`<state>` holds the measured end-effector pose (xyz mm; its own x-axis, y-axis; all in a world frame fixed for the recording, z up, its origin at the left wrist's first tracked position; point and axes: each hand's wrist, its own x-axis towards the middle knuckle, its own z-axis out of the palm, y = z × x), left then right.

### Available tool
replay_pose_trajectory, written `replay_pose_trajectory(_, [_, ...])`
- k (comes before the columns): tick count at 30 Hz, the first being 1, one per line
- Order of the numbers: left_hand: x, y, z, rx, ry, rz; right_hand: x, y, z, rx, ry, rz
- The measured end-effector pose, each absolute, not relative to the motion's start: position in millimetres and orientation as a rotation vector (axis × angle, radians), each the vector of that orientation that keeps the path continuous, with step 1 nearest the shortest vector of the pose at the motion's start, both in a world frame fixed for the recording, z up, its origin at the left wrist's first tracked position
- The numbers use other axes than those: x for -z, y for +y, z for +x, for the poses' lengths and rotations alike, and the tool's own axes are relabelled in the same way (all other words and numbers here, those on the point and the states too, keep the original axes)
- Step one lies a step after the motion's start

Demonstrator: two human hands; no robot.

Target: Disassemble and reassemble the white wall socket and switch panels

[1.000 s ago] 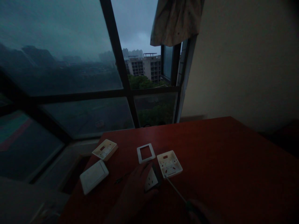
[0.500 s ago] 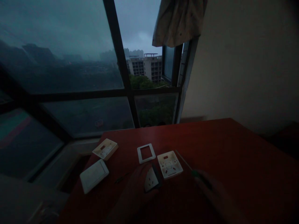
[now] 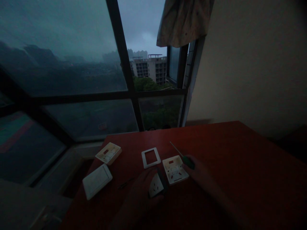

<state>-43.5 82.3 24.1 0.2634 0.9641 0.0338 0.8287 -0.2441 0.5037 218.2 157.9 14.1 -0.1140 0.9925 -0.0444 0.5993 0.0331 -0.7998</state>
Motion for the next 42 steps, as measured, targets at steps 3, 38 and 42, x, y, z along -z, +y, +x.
replay_pose_trajectory(3, [-24.5,82.0,-42.6,-0.490,1.634,2.168,-11.5,159.9,217.5,-0.923,-1.779,-1.596])
replay_pose_trajectory(38, [-25.7,75.3,-38.3,-0.544,1.563,2.170,-16.8,147.9,230.0,-1.000,-1.803,-1.550])
replay_pose_trajectory(42, [-26.1,76.0,-39.7,-0.495,1.591,2.157,-8.7,136.8,237.2,-0.985,-1.681,-1.582])
